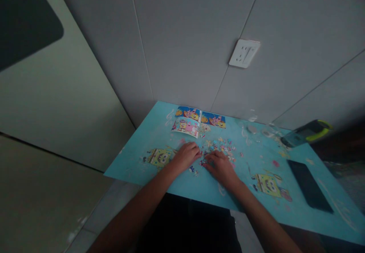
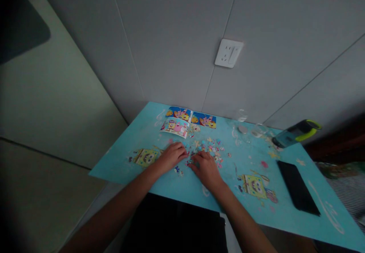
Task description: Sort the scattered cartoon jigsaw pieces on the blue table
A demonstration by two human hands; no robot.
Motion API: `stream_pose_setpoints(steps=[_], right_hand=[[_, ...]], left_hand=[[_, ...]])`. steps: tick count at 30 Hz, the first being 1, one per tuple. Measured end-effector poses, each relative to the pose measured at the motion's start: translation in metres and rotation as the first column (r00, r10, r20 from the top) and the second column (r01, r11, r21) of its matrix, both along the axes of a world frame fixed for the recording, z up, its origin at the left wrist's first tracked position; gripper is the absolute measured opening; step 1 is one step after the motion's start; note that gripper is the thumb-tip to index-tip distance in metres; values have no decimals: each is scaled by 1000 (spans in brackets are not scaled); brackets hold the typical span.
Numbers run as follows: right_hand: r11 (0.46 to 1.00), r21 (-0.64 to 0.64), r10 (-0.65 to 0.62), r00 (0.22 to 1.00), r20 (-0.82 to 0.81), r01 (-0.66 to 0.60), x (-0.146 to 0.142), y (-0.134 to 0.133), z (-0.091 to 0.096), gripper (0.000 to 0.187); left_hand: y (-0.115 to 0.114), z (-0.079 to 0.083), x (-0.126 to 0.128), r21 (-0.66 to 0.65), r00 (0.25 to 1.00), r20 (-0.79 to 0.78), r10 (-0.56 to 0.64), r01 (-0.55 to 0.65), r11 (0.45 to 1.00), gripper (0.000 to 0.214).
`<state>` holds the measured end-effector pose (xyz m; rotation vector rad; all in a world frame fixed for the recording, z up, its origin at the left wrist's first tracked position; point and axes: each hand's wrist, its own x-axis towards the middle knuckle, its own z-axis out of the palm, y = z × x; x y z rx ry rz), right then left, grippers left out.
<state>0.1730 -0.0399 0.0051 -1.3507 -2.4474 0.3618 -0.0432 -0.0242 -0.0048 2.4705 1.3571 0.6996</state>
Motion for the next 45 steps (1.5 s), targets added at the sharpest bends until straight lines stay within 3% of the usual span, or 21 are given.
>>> stream_pose_setpoints(steps=[7, 11, 16, 25, 29, 35, 39, 42, 45], right_hand=[[991, -136, -16, 993, -119, -1, -1, 10, 4, 19], [968, -253, -62, 979, -196, 11, 1, 10, 2, 17], [957, -290, -115, 938, -327, 17, 6, 11, 5, 20], [913, -405, -188, 835, -517, -45, 9, 7, 16, 38], [911, -411, -208, 848, -487, -13, 10, 6, 17, 28], [987, -146, -108, 959, -263, 71, 4, -5, 19, 23], [986, -22, -166, 978, -124, 165, 4, -6, 18, 25], [985, -21, -174, 974, -145, 173, 9, 2, 15, 24], [994, -50, -104, 989, -105, 99, 17, 10, 12, 24]], left_hand=[[-23, 15, -3, 49, 1000, -20, -6, 7, 999, 20], [-37, 14, 8, -34, 992, 122, -46, 50, 998, 27], [-32, 2, 29, -223, 883, 462, 90, 18, 975, 23], [-25, 8, 28, -396, 713, 677, 185, 140, 908, 23], [-28, 5, 27, -389, 742, 648, 172, 128, 912, 14], [-29, -4, 31, -345, 813, 558, 165, 46, 937, 13], [-27, -5, 28, -321, 828, 531, 181, -1, 947, 14], [-23, -2, 23, -271, 858, 480, 181, -52, 961, 16], [-16, 2, 20, -206, 905, 396, 154, -76, 976, 19]])
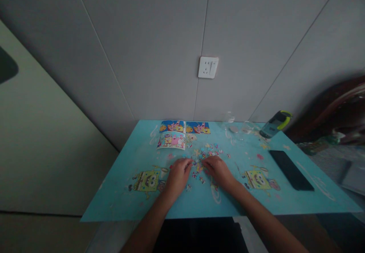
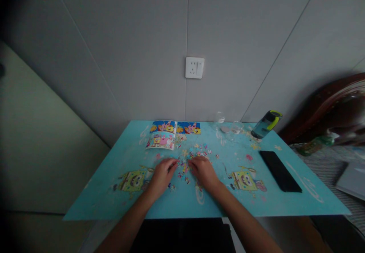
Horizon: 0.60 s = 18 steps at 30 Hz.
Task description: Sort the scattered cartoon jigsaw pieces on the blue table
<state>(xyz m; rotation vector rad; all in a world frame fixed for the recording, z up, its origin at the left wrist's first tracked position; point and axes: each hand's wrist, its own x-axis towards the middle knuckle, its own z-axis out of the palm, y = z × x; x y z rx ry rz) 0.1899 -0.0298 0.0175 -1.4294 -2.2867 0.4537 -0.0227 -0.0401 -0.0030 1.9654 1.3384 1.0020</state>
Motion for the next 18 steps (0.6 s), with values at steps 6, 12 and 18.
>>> stream_pose_setpoints(steps=[6, 12, 18], right_hand=[[1000, 22, -17, 996, 92, 15, 1, -9, 2, 25], [997, -71, 45, 997, 66, -41, -17, -33, 2, 26], [995, -97, 1, 999, 45, 4, -25, -32, 0, 19]], left_hand=[[9, 3, -1, 46, 979, -188, -79, 89, 995, 24], [-8, 7, -2, 94, 935, -349, -64, 103, 990, 33], [-28, 1, 1, 105, 850, -523, -61, 135, 985, 28]])
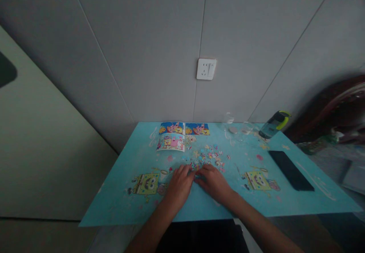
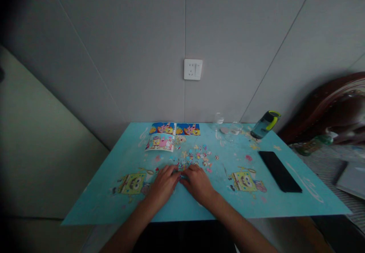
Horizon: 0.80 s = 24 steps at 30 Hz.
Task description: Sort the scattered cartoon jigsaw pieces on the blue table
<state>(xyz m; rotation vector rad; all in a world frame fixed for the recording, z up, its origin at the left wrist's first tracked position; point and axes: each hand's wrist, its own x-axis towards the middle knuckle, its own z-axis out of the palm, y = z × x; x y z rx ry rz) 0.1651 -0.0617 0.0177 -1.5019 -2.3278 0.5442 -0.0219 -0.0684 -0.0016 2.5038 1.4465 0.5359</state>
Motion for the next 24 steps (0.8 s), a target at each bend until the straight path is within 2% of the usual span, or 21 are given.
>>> stream_pose_setpoints(steps=[3, 12, 18, 24], right_hand=[[1000, -13, -15, 1000, -14, 15, 1, 2, -3, 16], [997, -45, -61, 998, 18, 61, 3, 2, -6, 22], [997, -66, -53, 996, -67, 49, 3, 2, -4, 15], [998, -56, -27, 990, -140, 20, 6, 5, -4, 8]], left_hand=[[0, -1, 0, -11, 1000, -12, -18, 18, 1000, 30], [9, 0, -1, -58, 999, 51, -20, 22, 998, 14], [17, 3, -3, -106, 981, 174, -86, 106, 989, 16], [16, 8, -9, -150, 975, 218, -40, 74, 986, 15]])
